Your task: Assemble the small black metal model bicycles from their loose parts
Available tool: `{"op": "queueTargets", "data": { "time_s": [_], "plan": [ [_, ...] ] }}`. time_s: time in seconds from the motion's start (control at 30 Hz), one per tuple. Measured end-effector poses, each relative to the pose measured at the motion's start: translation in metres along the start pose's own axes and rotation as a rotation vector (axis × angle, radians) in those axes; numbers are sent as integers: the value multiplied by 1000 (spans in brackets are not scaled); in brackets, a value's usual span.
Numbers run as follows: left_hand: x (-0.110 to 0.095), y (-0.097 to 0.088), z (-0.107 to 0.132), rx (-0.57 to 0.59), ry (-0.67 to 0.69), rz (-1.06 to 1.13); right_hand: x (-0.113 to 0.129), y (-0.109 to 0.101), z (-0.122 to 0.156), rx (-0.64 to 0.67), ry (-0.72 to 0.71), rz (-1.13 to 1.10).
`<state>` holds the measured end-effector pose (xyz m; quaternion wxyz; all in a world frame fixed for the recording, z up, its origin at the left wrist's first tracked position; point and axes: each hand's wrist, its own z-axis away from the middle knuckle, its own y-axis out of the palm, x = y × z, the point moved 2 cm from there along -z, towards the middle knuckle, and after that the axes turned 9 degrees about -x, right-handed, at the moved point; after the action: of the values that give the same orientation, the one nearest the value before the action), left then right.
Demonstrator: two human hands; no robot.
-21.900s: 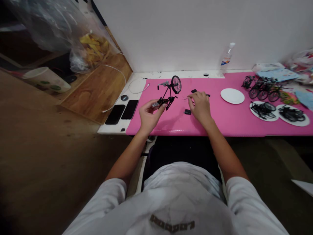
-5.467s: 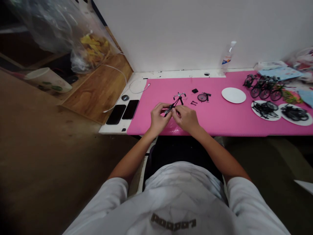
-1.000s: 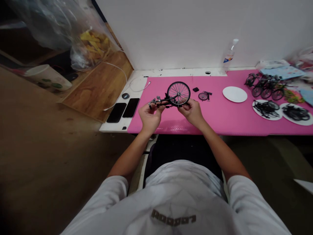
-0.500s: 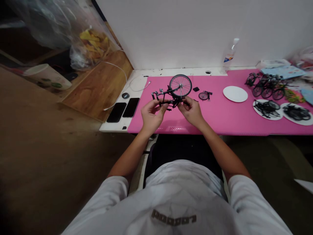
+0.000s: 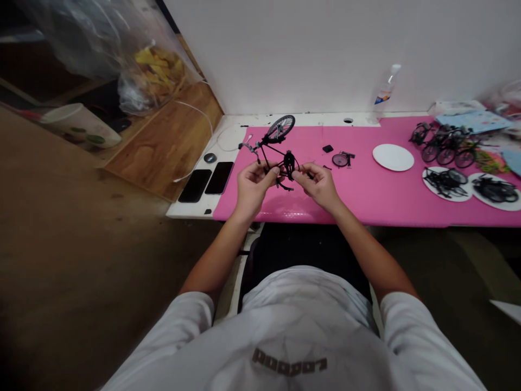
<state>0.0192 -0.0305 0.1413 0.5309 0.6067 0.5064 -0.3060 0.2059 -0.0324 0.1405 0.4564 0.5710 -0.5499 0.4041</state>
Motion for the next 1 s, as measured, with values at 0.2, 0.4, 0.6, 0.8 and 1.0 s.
{"op": "queueTargets", "data": {
  "time_s": [0.2, 0.4, 0.6, 0.8, 1.0],
  "plan": [
    [3, -1, -3, 82, -131, 15, 3, 0, 1, 15, -17, 17],
    [6, 0, -3, 15, -83, 27, 2, 3, 2, 43, -20, 20],
    [2, 2, 2, -43, -39, 34, 0, 3, 3, -5, -81, 83],
    [1, 0, 4, -91, 45, 16, -1, 1, 5, -23, -139, 148],
    [-11, 0, 8, -38, 96, -38, 1, 3, 7, -22, -153, 104]
  ]
}}
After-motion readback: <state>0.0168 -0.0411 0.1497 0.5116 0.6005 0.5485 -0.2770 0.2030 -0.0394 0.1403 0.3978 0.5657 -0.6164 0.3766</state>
